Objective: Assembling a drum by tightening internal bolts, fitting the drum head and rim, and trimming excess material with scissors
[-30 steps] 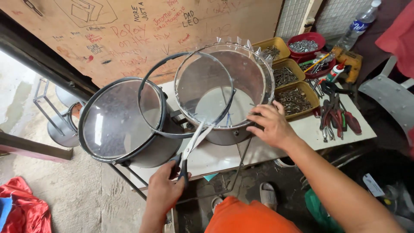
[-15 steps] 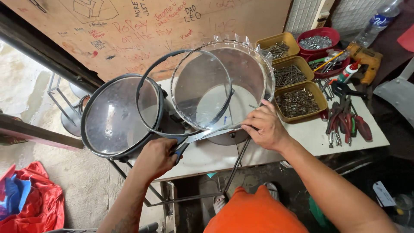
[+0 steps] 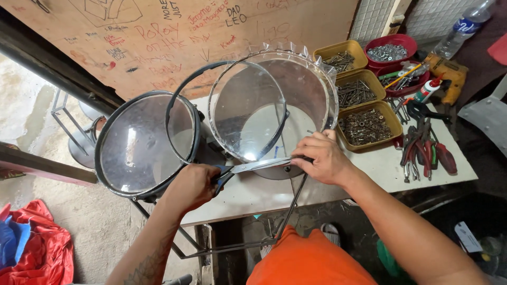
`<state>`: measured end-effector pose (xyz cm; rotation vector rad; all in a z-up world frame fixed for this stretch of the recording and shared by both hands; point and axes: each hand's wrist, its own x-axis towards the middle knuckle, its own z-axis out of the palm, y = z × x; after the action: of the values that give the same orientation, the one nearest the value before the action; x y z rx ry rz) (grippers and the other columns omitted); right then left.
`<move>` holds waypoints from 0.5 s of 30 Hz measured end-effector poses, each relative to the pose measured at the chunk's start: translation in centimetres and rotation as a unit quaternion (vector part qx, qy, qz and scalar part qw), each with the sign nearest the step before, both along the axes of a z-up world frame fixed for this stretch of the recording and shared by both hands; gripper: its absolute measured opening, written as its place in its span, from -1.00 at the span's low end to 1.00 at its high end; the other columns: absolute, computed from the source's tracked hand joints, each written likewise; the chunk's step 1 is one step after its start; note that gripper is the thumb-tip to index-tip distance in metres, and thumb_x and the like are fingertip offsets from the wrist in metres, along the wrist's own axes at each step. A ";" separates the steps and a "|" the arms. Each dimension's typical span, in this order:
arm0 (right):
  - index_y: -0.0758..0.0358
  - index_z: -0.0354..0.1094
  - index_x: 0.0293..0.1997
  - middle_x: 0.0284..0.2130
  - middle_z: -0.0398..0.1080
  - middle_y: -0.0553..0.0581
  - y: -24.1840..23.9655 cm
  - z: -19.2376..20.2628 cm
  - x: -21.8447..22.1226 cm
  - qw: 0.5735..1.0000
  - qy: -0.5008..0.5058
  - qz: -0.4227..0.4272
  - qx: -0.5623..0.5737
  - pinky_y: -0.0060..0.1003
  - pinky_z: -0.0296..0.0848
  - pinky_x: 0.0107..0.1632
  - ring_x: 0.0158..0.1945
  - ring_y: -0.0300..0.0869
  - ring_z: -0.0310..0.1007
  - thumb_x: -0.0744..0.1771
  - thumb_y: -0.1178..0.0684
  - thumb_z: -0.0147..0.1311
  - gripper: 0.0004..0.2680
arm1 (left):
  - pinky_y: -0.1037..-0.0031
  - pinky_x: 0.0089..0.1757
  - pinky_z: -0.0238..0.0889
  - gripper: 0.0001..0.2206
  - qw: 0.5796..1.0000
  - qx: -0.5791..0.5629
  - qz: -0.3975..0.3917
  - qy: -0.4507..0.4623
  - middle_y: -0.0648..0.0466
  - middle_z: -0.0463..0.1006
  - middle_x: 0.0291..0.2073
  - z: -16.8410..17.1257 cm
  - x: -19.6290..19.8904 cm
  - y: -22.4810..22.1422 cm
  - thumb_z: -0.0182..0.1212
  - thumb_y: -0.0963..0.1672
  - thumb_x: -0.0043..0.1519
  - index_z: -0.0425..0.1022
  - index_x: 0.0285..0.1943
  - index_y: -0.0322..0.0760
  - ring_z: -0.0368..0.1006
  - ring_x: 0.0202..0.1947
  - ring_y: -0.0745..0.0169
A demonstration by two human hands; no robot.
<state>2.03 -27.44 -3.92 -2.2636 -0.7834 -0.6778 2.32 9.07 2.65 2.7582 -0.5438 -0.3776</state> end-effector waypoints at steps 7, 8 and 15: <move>-0.13 0.50 -0.32 -0.35 0.49 -0.21 0.4 0.8 -0.2 1.000 0.025 0.005 -0.011 -0.19 0.10 0.01 -0.25 -0.21 0.43 0.32 -0.08 0.22 -0.96 | 0.33 -0.33 0.44 -0.96 0.999 0.024 -0.035 -0.018 0.02 0.54 -0.58 1.4 1.0 -0.2 0.27 -0.16 -0.02 0.56 -0.44 -0.21 0.55 -0.45 -0.06; -0.13 0.50 -0.33 -0.35 0.49 -0.22 0.5 1.0 -0.3 1.000 0.015 0.010 -0.005 -0.21 0.09 0.01 -0.25 -0.21 0.43 0.32 -0.08 0.22 -0.95 | 0.39 -0.35 0.43 -0.96 0.998 0.032 -0.050 -0.027 0.05 0.50 -0.63 1.8 1.1 -0.4 0.26 -0.18 0.00 0.52 -0.49 -0.22 0.53 -0.52 0.02; -0.09 0.46 -0.35 -0.34 0.48 -0.20 0.9 1.4 -0.6 1.000 -0.001 0.008 -0.002 -0.22 0.12 0.00 -0.24 -0.21 0.44 0.33 -0.06 0.22 -0.93 | 0.38 -0.38 0.43 -0.93 0.995 0.041 -0.085 -0.027 0.02 0.51 -0.64 0.8 2.4 0.0 0.21 -0.19 0.04 0.52 -0.50 -0.27 0.51 -0.55 0.04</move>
<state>1.41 -26.54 -2.54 -2.2589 -0.8032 -0.6724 4.71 9.09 3.45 2.8153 -0.7980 -0.3724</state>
